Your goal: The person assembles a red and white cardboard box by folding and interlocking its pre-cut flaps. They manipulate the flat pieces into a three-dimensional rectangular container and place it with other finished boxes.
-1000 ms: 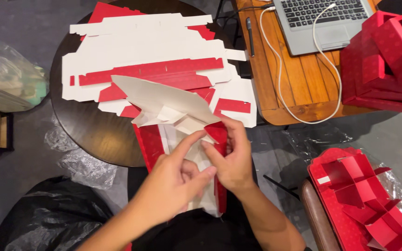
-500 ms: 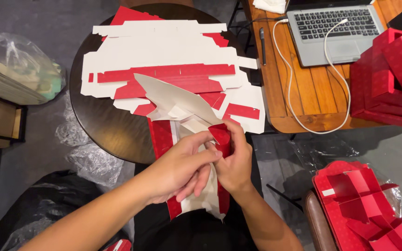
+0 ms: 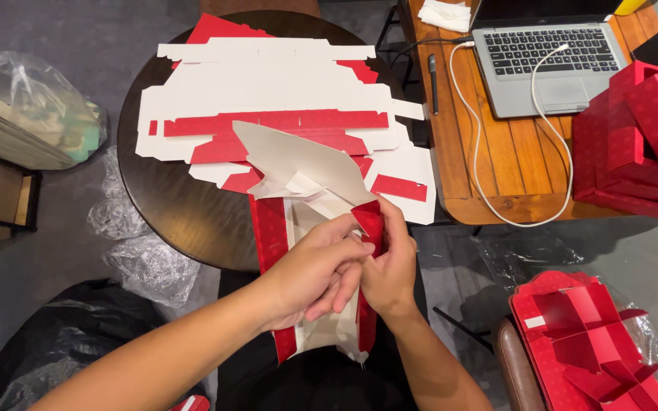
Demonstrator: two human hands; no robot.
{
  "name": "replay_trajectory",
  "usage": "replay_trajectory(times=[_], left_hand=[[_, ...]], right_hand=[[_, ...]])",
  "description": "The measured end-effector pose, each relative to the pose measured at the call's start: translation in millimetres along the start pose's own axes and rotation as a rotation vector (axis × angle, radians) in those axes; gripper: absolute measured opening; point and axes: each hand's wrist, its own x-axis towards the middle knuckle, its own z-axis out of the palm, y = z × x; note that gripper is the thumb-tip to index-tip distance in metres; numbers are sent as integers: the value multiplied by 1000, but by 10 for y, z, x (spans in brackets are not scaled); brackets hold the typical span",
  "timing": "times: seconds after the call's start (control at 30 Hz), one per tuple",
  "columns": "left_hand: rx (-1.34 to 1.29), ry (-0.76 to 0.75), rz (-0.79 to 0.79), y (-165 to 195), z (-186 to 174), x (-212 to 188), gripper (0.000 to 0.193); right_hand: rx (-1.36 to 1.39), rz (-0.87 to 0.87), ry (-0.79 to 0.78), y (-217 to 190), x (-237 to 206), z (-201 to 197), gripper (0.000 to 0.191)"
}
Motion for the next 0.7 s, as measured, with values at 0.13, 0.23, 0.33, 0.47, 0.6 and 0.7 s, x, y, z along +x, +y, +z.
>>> replay_trajectory(times=[0.13, 0.23, 0.33, 0.47, 0.6, 0.7], left_hand=[[-15, -18, 29, -45, -45, 26, 29], [18, -22, 41, -65, -95, 36, 30], [147, 2, 48, -73, -151, 27, 31], [162, 101, 73, -134, -179, 11, 33], [19, 172, 126, -213, -201, 46, 35], [-4, 149, 154, -245, -225, 74, 38]], right_hand=[[78, 10, -9, -4, 15, -5, 56], [119, 11, -22, -29, 16, -13, 55], [131, 33, -41, -61, 11, -12, 56], [145, 60, -40, -94, 12, 42, 57], [109, 57, -37, -110, 20, 88, 60], [163, 34, -53, -109, 4, 86, 60]])
